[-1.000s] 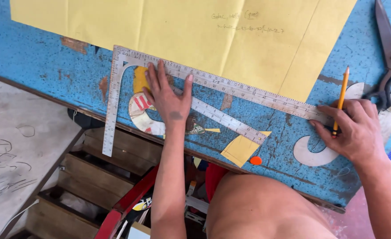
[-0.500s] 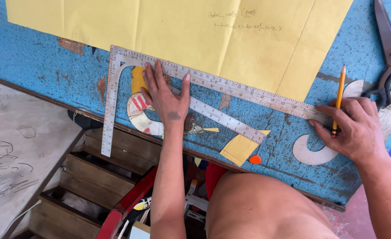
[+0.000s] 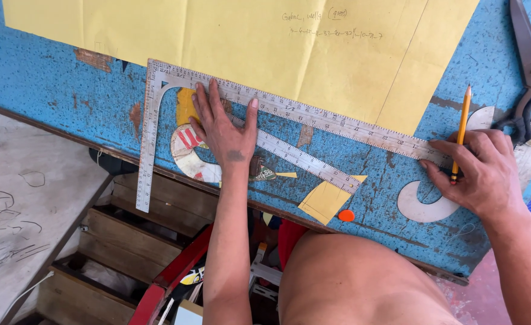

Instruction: The person measures and marks a large sheet of yellow paper on a blue table using a flexible measuring tape, a pencil, and a set square. They draw straight lines and make marks at specific intervals to create a pattern on the paper.

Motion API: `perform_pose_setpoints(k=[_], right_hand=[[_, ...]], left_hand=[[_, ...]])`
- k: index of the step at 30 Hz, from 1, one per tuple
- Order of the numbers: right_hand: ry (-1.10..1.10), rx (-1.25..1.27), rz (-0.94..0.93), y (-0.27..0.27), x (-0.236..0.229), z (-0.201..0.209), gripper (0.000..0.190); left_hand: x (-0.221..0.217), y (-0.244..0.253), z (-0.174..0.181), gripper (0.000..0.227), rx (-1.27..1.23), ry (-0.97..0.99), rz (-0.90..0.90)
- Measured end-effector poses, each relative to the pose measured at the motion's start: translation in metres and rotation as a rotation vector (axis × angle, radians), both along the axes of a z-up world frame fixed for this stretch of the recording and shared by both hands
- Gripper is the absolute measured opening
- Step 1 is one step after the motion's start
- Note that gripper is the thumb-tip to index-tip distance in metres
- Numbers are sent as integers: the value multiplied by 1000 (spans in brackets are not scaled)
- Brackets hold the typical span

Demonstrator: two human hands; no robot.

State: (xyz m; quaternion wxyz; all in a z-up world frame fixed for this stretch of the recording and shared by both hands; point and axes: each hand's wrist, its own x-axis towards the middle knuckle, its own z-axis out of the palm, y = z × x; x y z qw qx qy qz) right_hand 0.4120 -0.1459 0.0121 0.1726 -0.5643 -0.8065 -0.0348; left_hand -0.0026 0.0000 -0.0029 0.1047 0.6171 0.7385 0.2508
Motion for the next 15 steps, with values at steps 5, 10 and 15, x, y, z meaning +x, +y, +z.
perform_pose_setpoints(k=[5, 10, 15], right_hand=[[-25, -10, 3, 0, -2, 11, 34], [161, -53, 100, 23, -41, 48, 38], [410, -316, 234, 92, -123, 68, 41]], left_hand=[[1, 2, -3, 89, -6, 21, -7], [-3, 3, -4, 92, -22, 128, 20], [-3, 3, -3, 92, -78, 99, 4]])
